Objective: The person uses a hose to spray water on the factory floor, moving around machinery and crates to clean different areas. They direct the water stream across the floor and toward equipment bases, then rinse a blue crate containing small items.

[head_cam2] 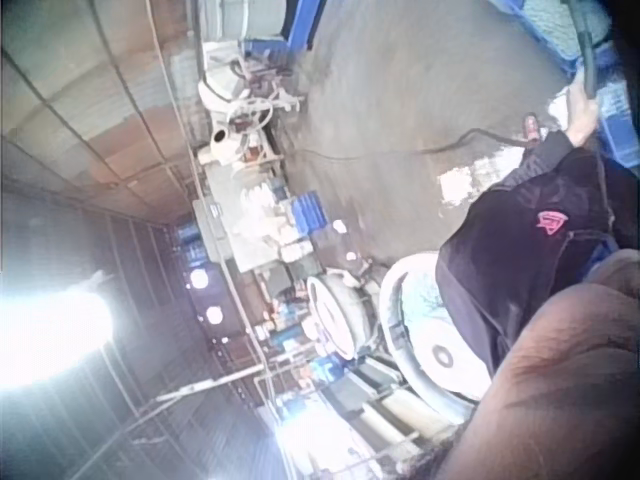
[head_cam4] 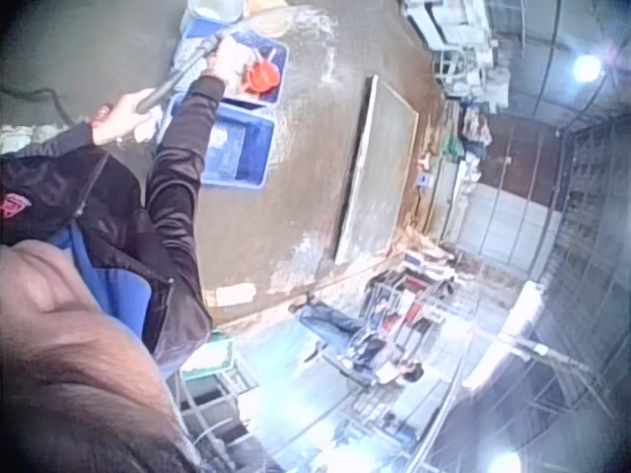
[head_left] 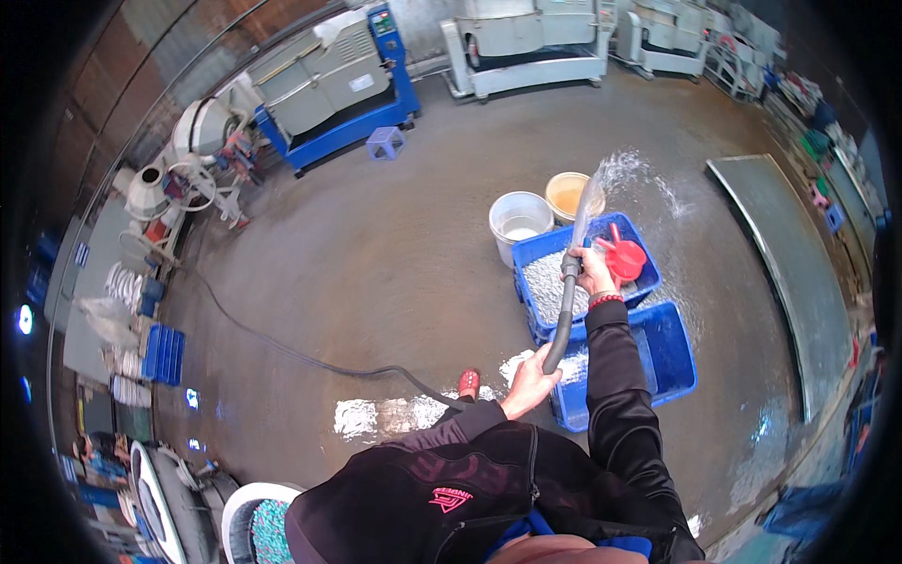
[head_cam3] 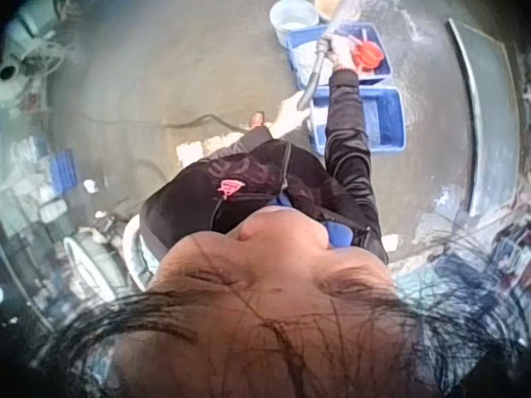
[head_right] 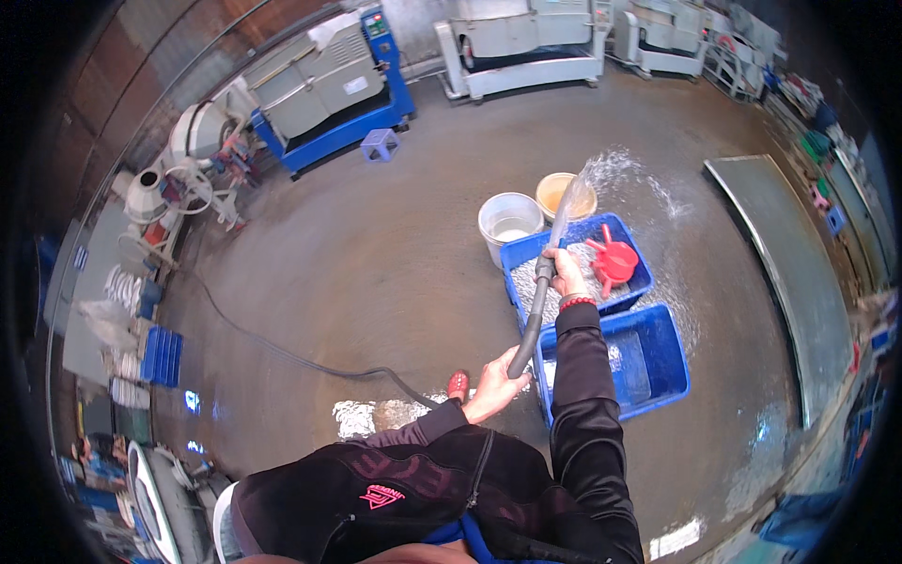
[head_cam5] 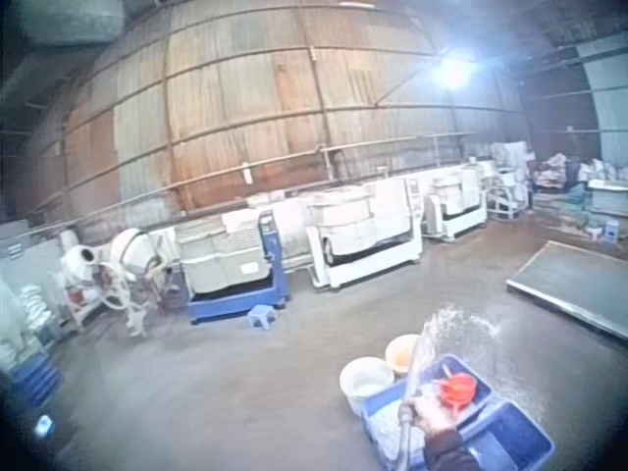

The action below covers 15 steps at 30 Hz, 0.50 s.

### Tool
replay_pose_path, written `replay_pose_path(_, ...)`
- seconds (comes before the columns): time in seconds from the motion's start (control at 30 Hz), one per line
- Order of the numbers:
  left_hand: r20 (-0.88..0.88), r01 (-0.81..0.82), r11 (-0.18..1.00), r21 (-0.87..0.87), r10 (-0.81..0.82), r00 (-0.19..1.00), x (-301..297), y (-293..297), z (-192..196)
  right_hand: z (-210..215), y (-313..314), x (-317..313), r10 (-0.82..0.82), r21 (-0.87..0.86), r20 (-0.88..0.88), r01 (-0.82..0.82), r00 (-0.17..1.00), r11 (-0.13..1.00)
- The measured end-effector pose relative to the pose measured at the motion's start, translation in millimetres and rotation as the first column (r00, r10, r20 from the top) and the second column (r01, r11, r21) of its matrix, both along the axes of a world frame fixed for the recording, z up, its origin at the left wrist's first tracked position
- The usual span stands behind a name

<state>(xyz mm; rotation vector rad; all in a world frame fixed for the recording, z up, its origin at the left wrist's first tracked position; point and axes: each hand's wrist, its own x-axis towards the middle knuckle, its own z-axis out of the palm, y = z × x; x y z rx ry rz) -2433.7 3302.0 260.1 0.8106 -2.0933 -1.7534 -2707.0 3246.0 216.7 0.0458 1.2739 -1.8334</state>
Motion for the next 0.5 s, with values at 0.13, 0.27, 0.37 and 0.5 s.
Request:
replay_pose_path(0.13, -0.007, -0.113, 0.986, 0.119, 0.115, 0.993, 2.9, -53.0, -1.5, -7.9, -101.9, 21.7, 0.201, 0.056, -0.007, -0.201, 0.979, 0.978)
replay_pose_path(0.27, -0.001, -0.206, 0.945, 0.255, 0.214, 0.977, 12.9, -132.5, -3.1, -32.8, -212.6, 53.5, 0.401, 0.041, 0.064, -0.404, 0.914, 0.914)
replay_pose_path(0.37, 0.080, -0.302, 0.916, 0.263, 0.291, 0.953, 20.3, -207.9, -9.4, -63.2, -300.1, 85.1, 0.405, 0.205, 0.017, -0.399, 0.914, 0.894)
replay_pose_path(0.5, 0.173, -0.403, 0.862, 0.309, 0.365, 0.915, 41.3, -296.3, -25.8, -107.7, -392.9, 113.2, 0.493, 0.265, 0.142, -0.513, 0.858, 0.816)
